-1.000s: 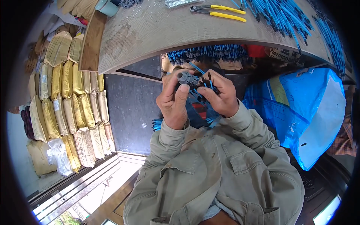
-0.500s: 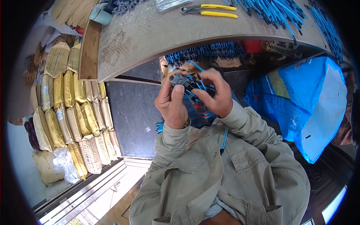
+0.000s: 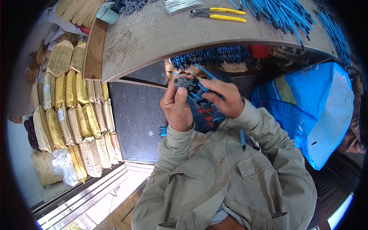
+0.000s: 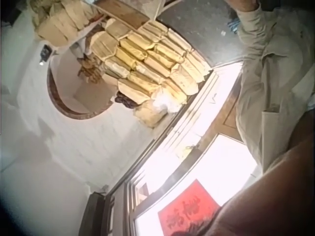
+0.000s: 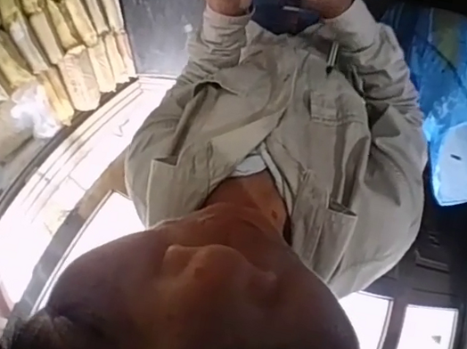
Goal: The person assembles small blue rod components by hand, using a crimping tool to connect them with plastic components and connectors.
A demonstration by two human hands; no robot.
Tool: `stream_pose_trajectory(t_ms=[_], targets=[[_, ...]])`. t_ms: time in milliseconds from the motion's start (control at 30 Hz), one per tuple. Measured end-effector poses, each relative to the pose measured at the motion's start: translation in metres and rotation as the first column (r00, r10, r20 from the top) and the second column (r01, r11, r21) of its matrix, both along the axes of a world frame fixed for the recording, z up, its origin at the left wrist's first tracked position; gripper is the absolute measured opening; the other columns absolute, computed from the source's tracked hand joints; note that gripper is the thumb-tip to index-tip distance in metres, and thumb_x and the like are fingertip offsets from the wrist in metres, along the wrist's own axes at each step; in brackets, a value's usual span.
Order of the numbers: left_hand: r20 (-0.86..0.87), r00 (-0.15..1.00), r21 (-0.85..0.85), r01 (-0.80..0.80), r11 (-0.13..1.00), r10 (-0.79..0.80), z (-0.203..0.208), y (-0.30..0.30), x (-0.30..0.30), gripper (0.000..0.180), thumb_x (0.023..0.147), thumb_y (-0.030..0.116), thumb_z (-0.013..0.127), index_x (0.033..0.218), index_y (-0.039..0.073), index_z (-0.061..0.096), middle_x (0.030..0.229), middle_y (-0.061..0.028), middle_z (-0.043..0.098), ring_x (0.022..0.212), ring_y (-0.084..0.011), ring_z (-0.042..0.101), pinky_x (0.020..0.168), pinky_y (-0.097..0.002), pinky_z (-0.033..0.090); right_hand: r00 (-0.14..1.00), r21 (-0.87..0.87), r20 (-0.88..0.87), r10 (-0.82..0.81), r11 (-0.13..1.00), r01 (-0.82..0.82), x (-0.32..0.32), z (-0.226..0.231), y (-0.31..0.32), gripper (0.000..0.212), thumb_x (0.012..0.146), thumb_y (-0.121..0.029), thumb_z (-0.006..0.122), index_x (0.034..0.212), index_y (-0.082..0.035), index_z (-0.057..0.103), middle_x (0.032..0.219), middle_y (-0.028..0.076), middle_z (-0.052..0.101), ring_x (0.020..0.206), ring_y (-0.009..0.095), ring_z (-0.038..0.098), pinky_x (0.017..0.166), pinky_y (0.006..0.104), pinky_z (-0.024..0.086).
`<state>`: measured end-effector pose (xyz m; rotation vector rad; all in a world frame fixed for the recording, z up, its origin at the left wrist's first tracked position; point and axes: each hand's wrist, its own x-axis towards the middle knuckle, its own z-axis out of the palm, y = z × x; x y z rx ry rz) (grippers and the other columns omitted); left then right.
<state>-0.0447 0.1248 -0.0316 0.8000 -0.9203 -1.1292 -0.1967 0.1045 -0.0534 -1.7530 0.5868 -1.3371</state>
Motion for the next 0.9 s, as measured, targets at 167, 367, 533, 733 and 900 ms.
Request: stream_pose_trajectory(t_ms=[167, 367, 533, 733, 900], targets=[[0.034, 0.989, -0.023, -0.143, 0.989, 0.144, 0.000, -0.002, -0.006, 0.030, 0.089, 0.013, 0.054, 0.111, -0.008, 0.052, 0.103, -0.0118, 0.059, 0.093, -0.0151, 0.056, 0.085, -0.0269, 0.043, 0.974, -0.137, -0.116, -0.195, 0.974, 0.179, 0.008, -0.004, 0.004, 0.041, 0.076, 0.001, 0.063, 0.115, 0.002, 0.053, 0.090, 0.017, 0.059, 0.075, 0.027, 0.060, 0.066, 0.0281, 0.048], [0.109, 0.967, -0.024, -0.229, 0.973, 0.230, 0.010, -0.015, -0.021, 0.027, 0.083, 0.008, 0.063, 0.105, -0.008, 0.059, 0.096, -0.0075, 0.061, 0.085, -0.0118, 0.055, 0.080, -0.0236, 0.043, 0.941, -0.239, -0.155, -0.300, 0.936, 0.259, -0.007, 0.000, 0.004, 0.041, 0.075, 0.000, 0.063, 0.116, -0.002, 0.055, 0.105, 0.018, 0.054, 0.085, 0.027, 0.058, 0.076, 0.0297, 0.046], [0.166, 0.960, -0.042, -0.222, 0.974, 0.226, 0.005, -0.025, -0.028, 0.026, 0.082, 0.007, 0.064, 0.104, -0.007, 0.060, 0.092, -0.0051, 0.061, 0.081, -0.0082, 0.054, 0.074, -0.0207, 0.043, 0.926, -0.245, -0.283, -0.251, 0.952, 0.184, -0.032, 0.011, 0.008, 0.031, 0.082, -0.016, 0.059, 0.111, -0.005, 0.060, 0.121, 0.017, 0.046, 0.096, 0.027, 0.053, 0.091, 0.0354, 0.037], [0.249, 0.935, -0.078, -0.242, 0.967, 0.254, 0.008, -0.033, -0.029, 0.024, 0.083, 0.008, 0.064, 0.102, -0.006, 0.062, 0.087, -0.0020, 0.061, 0.078, -0.0047, 0.052, 0.069, -0.0173, 0.041, 0.929, -0.009, -0.367, 0.055, 0.998, -0.062, -0.050, 0.011, 0.034, 0.035, 0.090, -0.031, 0.048, 0.106, -0.004, 0.064, 0.115, 0.018, 0.051, 0.101, 0.026, 0.050, 0.097, 0.0383, 0.029], [0.212, 0.947, -0.055, -0.233, 0.971, 0.239, 0.007, -0.036, -0.023, 0.025, 0.083, 0.008, 0.064, 0.104, -0.006, 0.061, 0.089, -0.0028, 0.062, 0.078, -0.0045, 0.052, 0.069, -0.0170, 0.042, 0.853, 0.421, -0.032, 0.520, 0.781, -0.461, -0.046, -0.016, 0.052, 0.030, 0.092, -0.024, 0.046, 0.105, -0.002, 0.064, 0.098, 0.015, 0.059, 0.089, 0.024, 0.055, 0.084, 0.0357, 0.041]])
